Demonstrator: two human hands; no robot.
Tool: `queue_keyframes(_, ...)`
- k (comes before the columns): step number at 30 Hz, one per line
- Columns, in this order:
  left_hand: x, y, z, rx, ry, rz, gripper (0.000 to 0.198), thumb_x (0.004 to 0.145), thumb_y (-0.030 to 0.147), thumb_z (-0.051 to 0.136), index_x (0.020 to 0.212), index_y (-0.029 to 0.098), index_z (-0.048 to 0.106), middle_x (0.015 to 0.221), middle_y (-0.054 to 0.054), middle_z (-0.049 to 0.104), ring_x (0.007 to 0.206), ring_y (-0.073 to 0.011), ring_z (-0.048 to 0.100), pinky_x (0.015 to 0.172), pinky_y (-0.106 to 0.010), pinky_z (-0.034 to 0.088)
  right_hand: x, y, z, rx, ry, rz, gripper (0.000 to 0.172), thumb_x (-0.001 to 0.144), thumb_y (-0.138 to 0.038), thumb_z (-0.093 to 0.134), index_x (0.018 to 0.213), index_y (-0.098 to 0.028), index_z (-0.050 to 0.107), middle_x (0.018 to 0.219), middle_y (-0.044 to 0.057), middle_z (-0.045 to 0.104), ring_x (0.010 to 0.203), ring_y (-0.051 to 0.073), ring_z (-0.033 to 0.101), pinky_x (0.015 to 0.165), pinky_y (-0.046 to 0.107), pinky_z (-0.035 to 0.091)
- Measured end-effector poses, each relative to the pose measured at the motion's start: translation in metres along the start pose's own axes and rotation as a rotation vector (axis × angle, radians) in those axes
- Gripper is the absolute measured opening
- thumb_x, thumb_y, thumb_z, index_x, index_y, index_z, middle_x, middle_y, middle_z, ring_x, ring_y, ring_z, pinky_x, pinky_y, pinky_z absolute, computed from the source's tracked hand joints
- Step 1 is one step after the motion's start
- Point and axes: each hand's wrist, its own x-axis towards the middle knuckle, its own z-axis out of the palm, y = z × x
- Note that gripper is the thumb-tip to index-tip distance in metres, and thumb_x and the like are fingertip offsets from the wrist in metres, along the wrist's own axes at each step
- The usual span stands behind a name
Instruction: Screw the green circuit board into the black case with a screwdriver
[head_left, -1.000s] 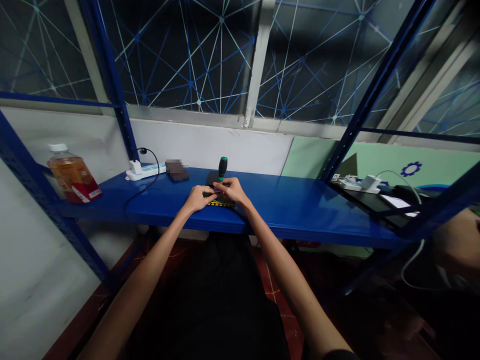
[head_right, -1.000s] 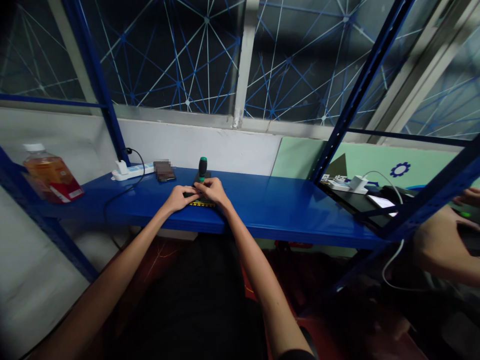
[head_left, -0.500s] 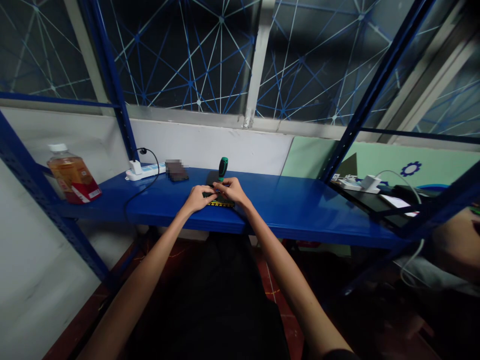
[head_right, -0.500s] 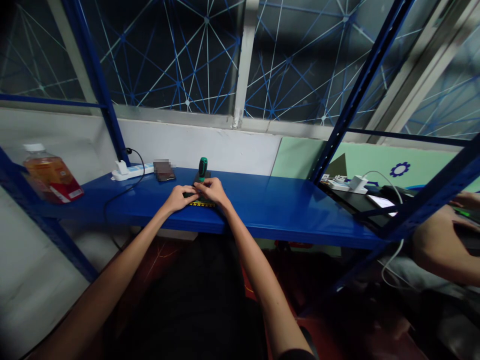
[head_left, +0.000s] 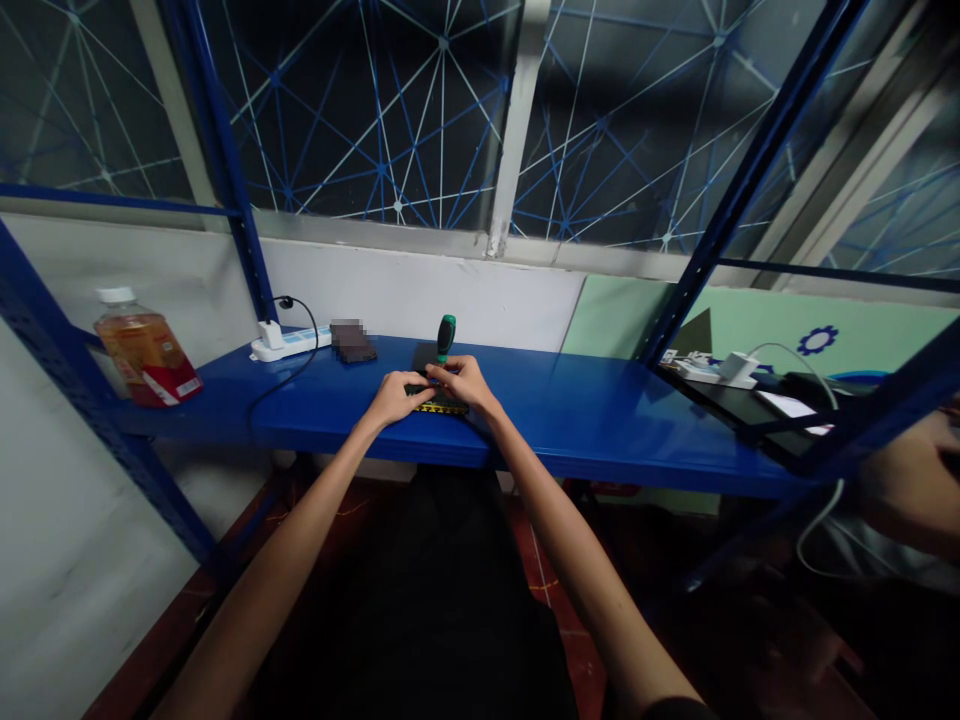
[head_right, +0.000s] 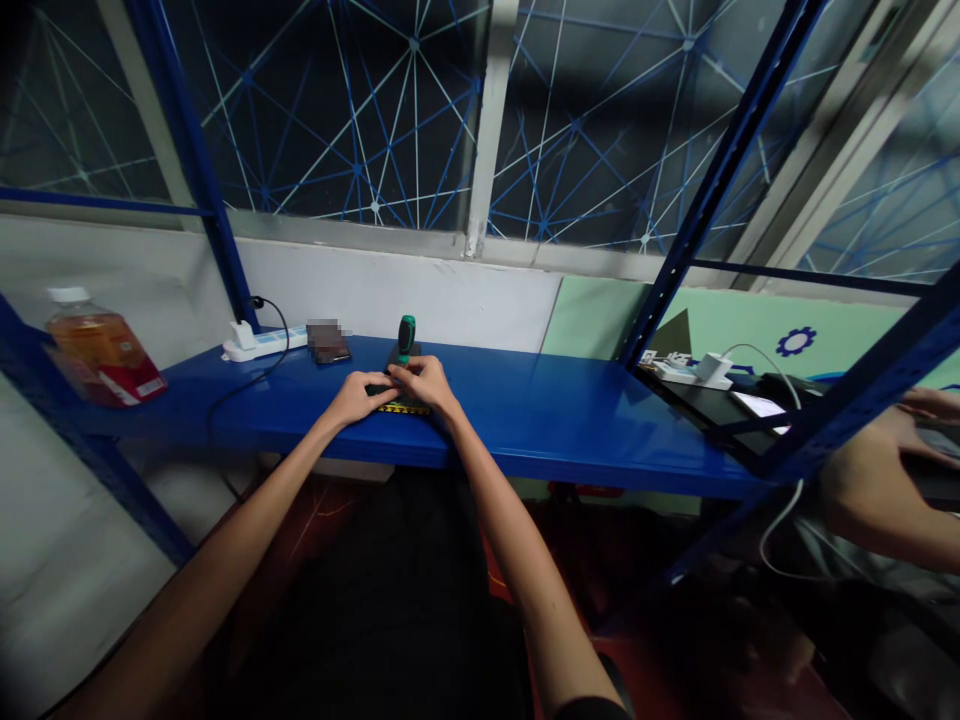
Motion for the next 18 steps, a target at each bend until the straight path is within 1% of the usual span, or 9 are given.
queue_keyframes(4,0.0005,0.0002,0.0002,-0.016,-0.016,0.029,0.019,0.082,0.033,0.066,0.080,0.019,0.079,0.088,-0.007,0.078,0.090,-0.0263,0.071,0.086,-0.036,0.052,-0.0010,-0.0023,0.0005,0.015,-0.001,0.004,0.038,0.077,-0.050,0.067,0.062,-0.016,0.059,0.044,-0.005,0.046,0.040,0.007,0.036,0.044,0.023,0.029)
queue_keyframes(10,0.0008,-0.0002,-0.0002,-0.004,0.020,-0.037,0.019,0.077,0.037,0.072,0.079,0.019,0.078,0.089,-0.007,0.078,0.088,-0.0267,0.072,0.085,-0.036,0.052,-0.0010,-0.0043,-0.0008,0.026,0.032,0.005,0.038,0.076,-0.052,0.068,0.065,-0.017,0.059,0.047,-0.005,0.046,0.041,0.008,0.038,0.043,0.023,0.029)
queue_keyframes(15,0.0003,0.0017,-0.0004,-0.004,0.032,-0.038,0.019,0.076,0.038,0.074,0.079,0.020,0.078,0.088,-0.007,0.078,0.086,-0.0264,0.072,0.083,-0.036,0.052,-0.0003,-0.0040,-0.0018,-0.019,0.081,-0.021,0.039,0.076,-0.054,0.069,0.067,-0.017,0.059,0.052,-0.004,0.047,0.044,0.008,0.039,0.044,0.023,0.029)
queue_keyframes(18,-0.0001,0.0029,-0.0007,-0.005,0.027,-0.044,0.017,0.076,0.036,0.074,0.079,0.019,0.078,0.088,-0.007,0.078,0.086,-0.0265,0.072,0.083,-0.036,0.052,0.0000,-0.0044,-0.0015,-0.023,0.109,-0.037,0.044,0.076,-0.059,0.069,0.067,-0.017,0.059,0.053,-0.004,0.047,0.044,0.008,0.040,0.045,0.024,0.031)
